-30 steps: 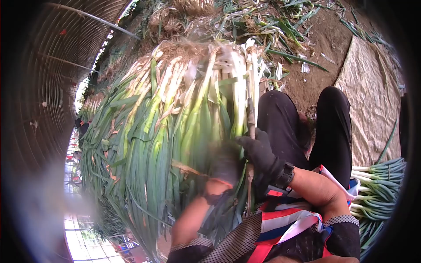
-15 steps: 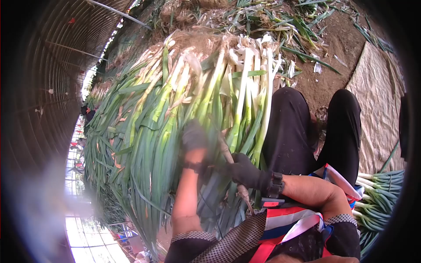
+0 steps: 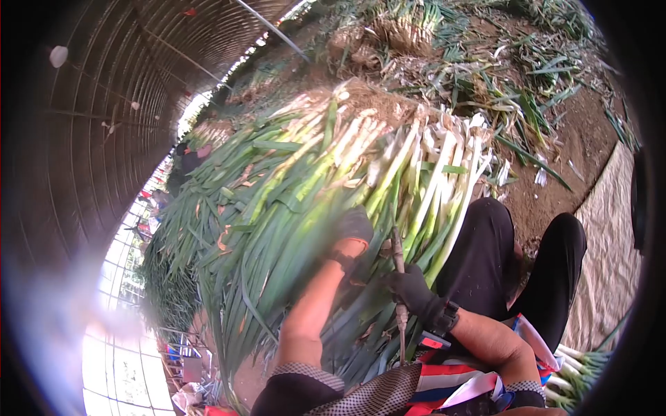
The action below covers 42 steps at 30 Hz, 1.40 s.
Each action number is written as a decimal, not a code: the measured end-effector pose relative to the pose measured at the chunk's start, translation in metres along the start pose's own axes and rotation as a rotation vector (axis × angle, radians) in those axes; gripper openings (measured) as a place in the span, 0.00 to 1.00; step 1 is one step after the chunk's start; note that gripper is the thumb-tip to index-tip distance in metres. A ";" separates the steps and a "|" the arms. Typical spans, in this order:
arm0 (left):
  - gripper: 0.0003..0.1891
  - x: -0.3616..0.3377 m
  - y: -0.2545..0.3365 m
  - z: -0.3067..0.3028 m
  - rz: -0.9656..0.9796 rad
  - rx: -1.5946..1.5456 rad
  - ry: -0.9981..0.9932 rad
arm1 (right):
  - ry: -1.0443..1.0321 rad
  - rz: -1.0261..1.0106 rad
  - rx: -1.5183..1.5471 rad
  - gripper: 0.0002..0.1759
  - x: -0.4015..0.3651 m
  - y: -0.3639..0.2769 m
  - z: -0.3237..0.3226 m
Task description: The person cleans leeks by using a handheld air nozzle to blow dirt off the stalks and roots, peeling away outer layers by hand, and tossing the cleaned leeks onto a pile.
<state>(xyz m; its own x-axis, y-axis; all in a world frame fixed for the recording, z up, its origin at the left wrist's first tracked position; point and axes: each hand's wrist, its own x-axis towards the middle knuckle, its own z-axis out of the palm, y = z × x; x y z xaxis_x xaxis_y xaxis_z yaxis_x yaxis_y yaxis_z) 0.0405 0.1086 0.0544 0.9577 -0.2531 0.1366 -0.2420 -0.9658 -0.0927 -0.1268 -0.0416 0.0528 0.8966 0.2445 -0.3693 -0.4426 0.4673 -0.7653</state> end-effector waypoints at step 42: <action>0.09 -0.095 -0.005 0.006 0.397 -0.085 -0.031 | 0.133 -0.147 -0.105 0.13 0.076 -0.063 -0.024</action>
<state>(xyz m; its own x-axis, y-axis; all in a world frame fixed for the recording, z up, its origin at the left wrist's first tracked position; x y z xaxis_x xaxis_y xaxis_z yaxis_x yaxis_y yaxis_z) -0.0483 0.1379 0.0362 0.7912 -0.6067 0.0770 -0.6047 -0.7949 -0.0503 -0.0305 -0.0726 0.0599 0.9484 0.0626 -0.3109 -0.3095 0.3967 -0.8642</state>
